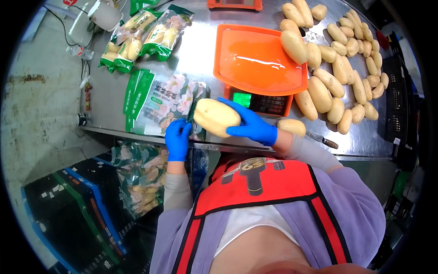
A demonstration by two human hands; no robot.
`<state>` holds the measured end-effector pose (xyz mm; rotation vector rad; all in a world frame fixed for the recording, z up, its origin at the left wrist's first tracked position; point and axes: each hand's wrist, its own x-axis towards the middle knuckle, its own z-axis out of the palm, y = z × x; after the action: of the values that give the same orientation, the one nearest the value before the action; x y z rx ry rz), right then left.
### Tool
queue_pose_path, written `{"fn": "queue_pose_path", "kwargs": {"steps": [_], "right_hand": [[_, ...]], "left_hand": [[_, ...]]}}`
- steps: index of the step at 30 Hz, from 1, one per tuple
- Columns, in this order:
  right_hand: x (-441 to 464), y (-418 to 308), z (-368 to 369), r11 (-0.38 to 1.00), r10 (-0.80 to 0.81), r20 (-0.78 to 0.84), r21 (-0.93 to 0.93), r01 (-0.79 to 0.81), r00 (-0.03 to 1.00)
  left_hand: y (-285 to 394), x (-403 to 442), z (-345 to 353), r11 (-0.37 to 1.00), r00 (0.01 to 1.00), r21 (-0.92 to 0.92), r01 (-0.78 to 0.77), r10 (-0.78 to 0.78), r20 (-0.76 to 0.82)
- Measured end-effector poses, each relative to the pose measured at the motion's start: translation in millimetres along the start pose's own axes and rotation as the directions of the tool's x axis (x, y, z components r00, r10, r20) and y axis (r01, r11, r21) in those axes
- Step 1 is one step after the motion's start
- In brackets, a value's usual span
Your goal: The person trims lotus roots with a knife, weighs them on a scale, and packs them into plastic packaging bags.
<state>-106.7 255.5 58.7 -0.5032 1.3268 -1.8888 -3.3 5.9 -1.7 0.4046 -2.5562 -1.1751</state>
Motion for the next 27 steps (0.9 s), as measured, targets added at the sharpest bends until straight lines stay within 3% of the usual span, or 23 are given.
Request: {"fn": "queue_pose_path", "kwargs": {"steps": [4, 7, 9, 13, 15, 16, 18, 20, 21, 22, 25, 26, 27], "right_hand": [[31, 21, 10, 0.999, -0.025, -0.028, -0.039, 0.023, 0.999], [41, 31, 9, 0.999, -0.030, -0.146, -0.042, 0.024, 0.989], [38, 34, 6, 1.000, 0.003, -0.153, -0.013, -0.005, 0.988], [30, 29, 7, 0.996, 0.080, -0.202, 0.057, -0.070, 0.976], [24, 15, 12, 0.982, 0.175, -0.258, 0.112, -0.150, 0.950], [23, 16, 14, 0.982, 0.176, -0.255, 0.115, -0.151, 0.951], [22, 16, 15, 0.999, 0.005, -0.230, 0.034, 0.003, 0.973], [26, 16, 20, 0.998, -0.051, -0.175, -0.040, 0.045, 0.983], [30, 16, 23, 0.989, -0.105, -0.115, -0.111, 0.092, 0.988], [33, 18, 24, 0.990, -0.106, -0.117, -0.110, 0.093, 0.987], [42, 31, 23, 0.922, -0.044, -0.113, -0.387, -0.003, 0.993], [42, 31, 22, 0.922, -0.045, -0.113, -0.386, -0.002, 0.993], [41, 29, 20, 0.836, -0.064, -0.067, -0.548, 0.017, 0.996]], "left_hand": [[21, 9, -15, 0.991, 0.996, 0.134, 0.025, -0.036, 0.079], [10, 10, -15, 0.979, 0.966, 0.142, 0.145, -0.171, 0.195], [-11, 2, -2, 0.930, 0.977, -0.297, 0.215, -0.206, 0.062], [-31, 2, -5, 0.988, 0.995, -0.149, 0.051, -0.037, 0.092], [-32, 3, -4, 0.912, 0.940, -0.244, 0.329, -0.293, 0.173], [-32, 5, -3, 0.912, 0.940, -0.241, 0.331, -0.296, 0.172], [-27, 9, 2, 0.941, 0.941, -0.134, 0.311, -0.285, 0.183], [-15, 13, 1, 0.950, 0.943, -0.082, 0.301, -0.284, 0.176], [-10, 15, -1, 0.982, 0.973, -0.055, 0.181, -0.170, 0.158], [-7, 18, -3, 0.998, 0.988, -0.026, 0.058, -0.054, 0.145], [0, 25, -11, 0.994, 0.972, -0.088, 0.071, -0.049, 0.228], [3, 28, -14, 0.994, 0.972, -0.087, 0.070, -0.048, 0.229], [6, 31, -17, 0.996, 0.978, -0.047, 0.069, -0.058, 0.200]]}}
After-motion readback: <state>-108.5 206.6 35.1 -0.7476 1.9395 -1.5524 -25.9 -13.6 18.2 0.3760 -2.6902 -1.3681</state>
